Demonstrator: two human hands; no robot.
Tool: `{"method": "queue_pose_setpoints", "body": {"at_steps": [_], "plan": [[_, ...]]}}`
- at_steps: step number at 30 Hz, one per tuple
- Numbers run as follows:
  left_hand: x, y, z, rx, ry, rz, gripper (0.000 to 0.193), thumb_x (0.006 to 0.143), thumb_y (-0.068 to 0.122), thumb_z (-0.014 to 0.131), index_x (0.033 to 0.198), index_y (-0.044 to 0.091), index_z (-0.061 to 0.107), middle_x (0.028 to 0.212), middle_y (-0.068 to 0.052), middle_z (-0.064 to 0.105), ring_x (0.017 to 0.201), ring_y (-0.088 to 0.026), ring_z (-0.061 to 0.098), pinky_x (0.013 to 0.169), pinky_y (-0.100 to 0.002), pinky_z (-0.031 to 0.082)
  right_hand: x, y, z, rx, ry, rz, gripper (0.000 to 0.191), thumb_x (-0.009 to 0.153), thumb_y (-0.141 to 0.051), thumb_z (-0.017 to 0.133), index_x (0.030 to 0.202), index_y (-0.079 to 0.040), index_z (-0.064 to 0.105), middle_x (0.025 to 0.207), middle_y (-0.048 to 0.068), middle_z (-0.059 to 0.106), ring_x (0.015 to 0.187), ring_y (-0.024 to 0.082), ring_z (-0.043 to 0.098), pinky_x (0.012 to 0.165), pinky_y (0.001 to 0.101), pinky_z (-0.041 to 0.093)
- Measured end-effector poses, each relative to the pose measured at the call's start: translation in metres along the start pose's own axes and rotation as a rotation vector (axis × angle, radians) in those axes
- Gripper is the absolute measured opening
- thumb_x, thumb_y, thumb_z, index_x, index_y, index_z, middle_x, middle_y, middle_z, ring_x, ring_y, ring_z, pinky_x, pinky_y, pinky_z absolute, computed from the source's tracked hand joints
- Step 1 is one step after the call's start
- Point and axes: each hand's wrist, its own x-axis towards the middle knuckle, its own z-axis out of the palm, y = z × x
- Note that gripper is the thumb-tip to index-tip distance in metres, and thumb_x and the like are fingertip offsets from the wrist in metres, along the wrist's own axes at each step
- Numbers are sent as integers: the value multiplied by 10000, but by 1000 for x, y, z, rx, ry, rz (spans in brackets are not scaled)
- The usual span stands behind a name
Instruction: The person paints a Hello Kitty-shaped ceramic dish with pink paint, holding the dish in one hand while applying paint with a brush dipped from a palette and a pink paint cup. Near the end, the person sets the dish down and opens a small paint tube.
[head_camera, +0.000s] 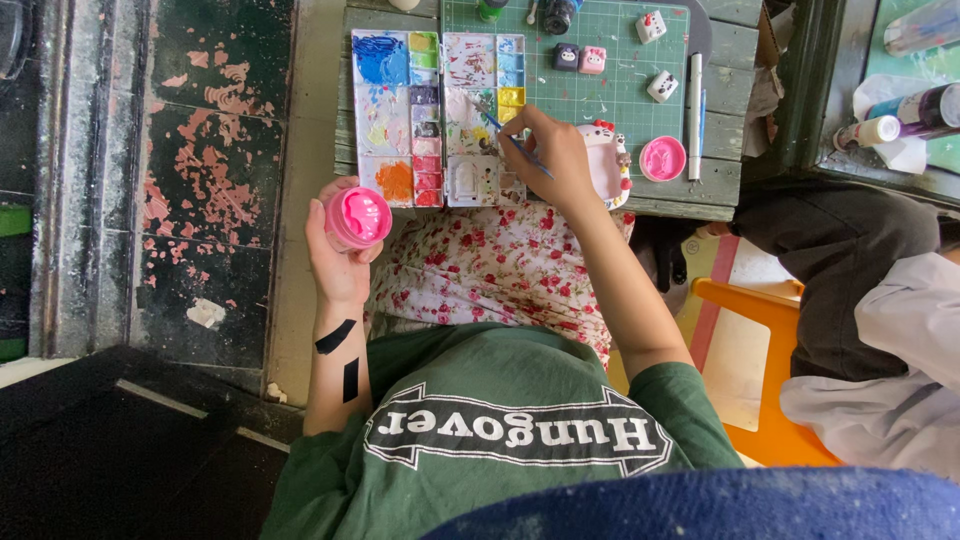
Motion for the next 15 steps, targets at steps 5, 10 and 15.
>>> {"method": "queue_pose_setpoints", "body": {"at_steps": [5,10,15], "plan": [[3,4,-1,-22,10,18,485,1111,483,382,1297,68,550,1010,-22,602,652,-53,474,477,-197,315,4,2,7,43,-36,99,144,939,-120,781,943,-49,655,761,76,732,611,178,702,557,322,490],[6,13,-1,-36,41,28,481,1110,473,372,1301,66,542,1039,-27,604,670,-63,477,485,-211,309,8,4,7,55,17,-18,141,925,-110,797,930,-55,667,837,63,750,703,162,738,581,302,519],[7,11,1,-9,16,45,491,1114,481,367,1300,63,546,996,-34,595,626,-74,455,481,-222,306,9,1,11,-12,14,81,122,923,-143,795,953,-70,702,796,68,731,671,190,707,574,338,480]]}}
